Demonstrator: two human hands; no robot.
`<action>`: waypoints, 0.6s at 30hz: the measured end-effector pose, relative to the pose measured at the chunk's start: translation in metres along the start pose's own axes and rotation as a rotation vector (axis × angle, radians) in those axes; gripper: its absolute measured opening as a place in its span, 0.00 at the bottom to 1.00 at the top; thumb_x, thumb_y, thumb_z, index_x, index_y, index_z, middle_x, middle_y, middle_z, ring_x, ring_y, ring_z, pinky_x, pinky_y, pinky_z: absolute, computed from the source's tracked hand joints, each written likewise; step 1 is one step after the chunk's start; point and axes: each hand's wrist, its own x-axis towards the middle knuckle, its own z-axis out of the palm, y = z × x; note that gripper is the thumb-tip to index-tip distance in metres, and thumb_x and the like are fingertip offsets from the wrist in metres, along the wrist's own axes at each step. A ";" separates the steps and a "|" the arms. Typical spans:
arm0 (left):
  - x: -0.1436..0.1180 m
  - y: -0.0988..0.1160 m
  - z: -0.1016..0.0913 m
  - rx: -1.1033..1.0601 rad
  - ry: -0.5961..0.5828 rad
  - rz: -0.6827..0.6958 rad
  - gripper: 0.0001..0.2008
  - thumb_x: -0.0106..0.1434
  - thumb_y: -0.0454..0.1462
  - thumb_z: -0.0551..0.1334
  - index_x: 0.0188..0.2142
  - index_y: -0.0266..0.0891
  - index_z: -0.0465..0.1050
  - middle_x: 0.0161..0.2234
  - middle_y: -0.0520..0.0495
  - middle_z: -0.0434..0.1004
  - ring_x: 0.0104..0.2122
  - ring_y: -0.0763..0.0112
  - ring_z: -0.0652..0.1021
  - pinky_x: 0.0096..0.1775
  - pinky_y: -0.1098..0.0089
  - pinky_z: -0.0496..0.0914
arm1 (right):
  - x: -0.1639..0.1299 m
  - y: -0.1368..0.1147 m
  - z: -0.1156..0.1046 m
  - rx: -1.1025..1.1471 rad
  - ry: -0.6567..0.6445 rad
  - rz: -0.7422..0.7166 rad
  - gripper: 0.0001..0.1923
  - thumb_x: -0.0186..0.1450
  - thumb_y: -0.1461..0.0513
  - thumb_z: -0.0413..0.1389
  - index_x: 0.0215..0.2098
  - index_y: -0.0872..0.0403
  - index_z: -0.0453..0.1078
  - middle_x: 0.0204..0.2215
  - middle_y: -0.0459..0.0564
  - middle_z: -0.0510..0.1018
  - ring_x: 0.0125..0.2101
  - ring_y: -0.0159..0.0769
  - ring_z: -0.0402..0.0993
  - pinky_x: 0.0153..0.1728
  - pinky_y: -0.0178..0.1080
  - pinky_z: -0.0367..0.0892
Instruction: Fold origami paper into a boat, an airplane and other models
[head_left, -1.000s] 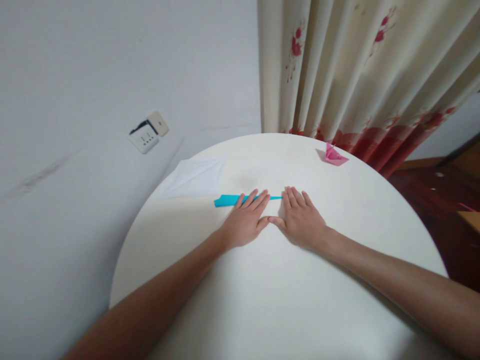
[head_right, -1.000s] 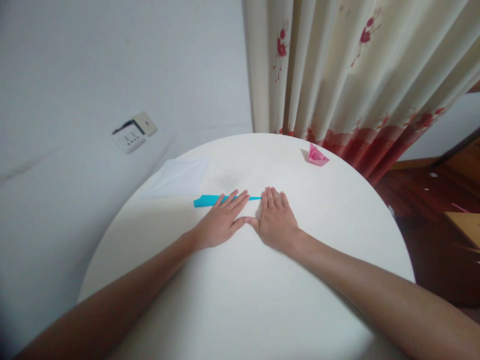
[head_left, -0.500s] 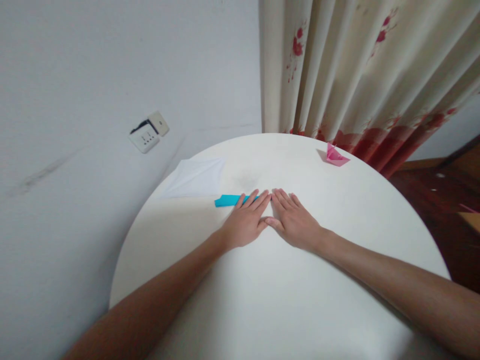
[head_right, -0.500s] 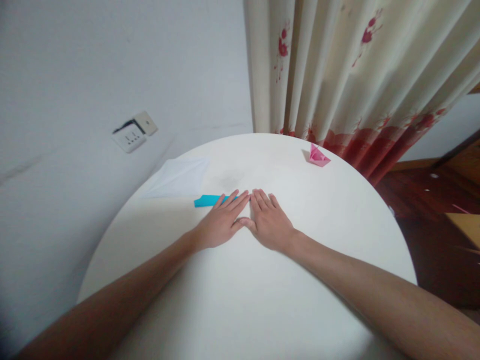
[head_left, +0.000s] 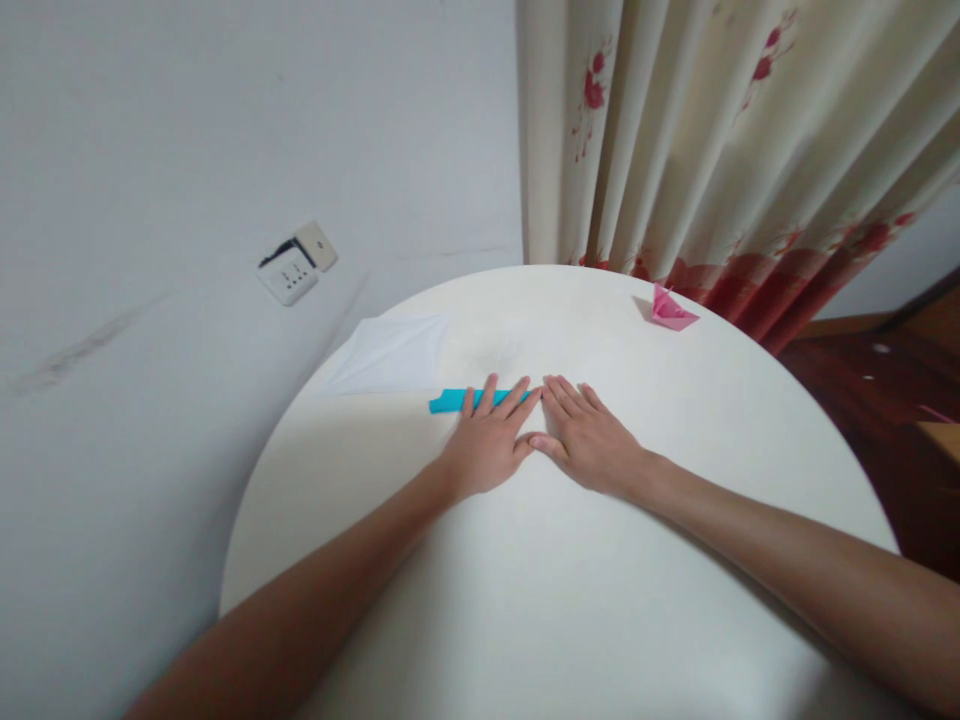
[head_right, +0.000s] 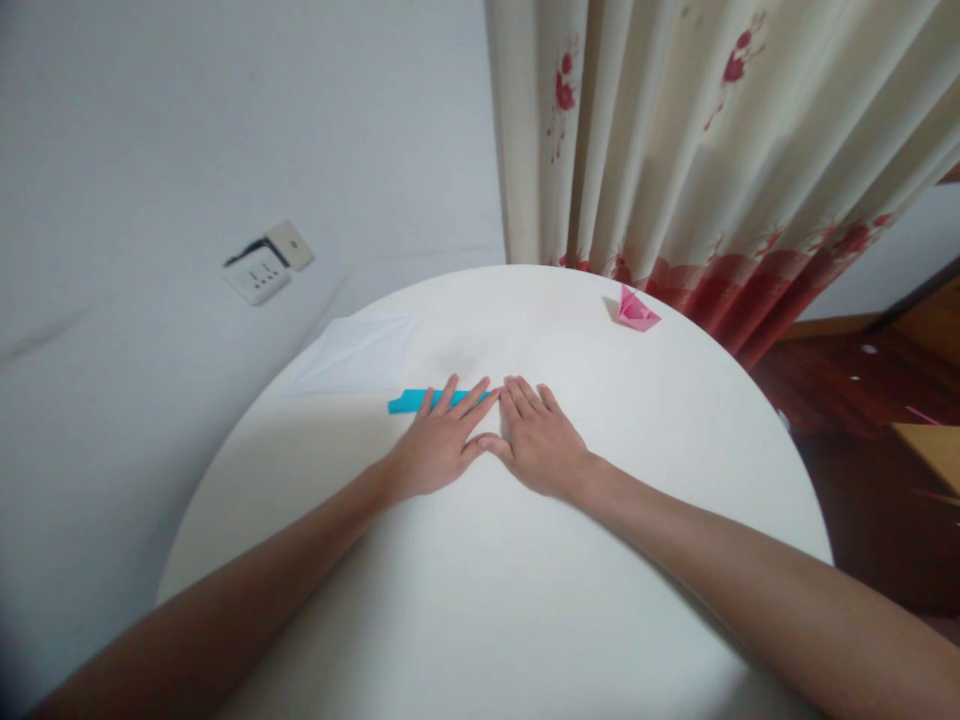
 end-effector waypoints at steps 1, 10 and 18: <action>-0.001 0.001 -0.001 0.008 0.001 -0.031 0.32 0.73 0.53 0.49 0.73 0.51 0.46 0.74 0.49 0.44 0.71 0.35 0.47 0.64 0.33 0.51 | 0.000 0.000 0.000 0.000 0.001 0.000 0.45 0.74 0.41 0.33 0.71 0.70 0.49 0.71 0.69 0.50 0.71 0.53 0.44 0.69 0.57 0.46; -0.007 0.007 -0.005 0.063 0.016 -0.176 0.32 0.72 0.56 0.47 0.72 0.55 0.48 0.74 0.46 0.44 0.68 0.24 0.50 0.59 0.27 0.52 | -0.001 -0.001 -0.002 -0.018 0.002 -0.005 0.46 0.74 0.40 0.32 0.71 0.70 0.50 0.71 0.69 0.51 0.71 0.53 0.44 0.68 0.58 0.47; -0.007 0.009 -0.004 0.186 -0.018 -0.335 0.47 0.69 0.61 0.47 0.70 0.21 0.51 0.71 0.22 0.46 0.67 0.24 0.55 0.62 0.36 0.55 | 0.000 0.000 0.000 -0.053 0.021 -0.014 0.46 0.73 0.41 0.32 0.70 0.71 0.51 0.70 0.70 0.52 0.71 0.55 0.47 0.68 0.58 0.47</action>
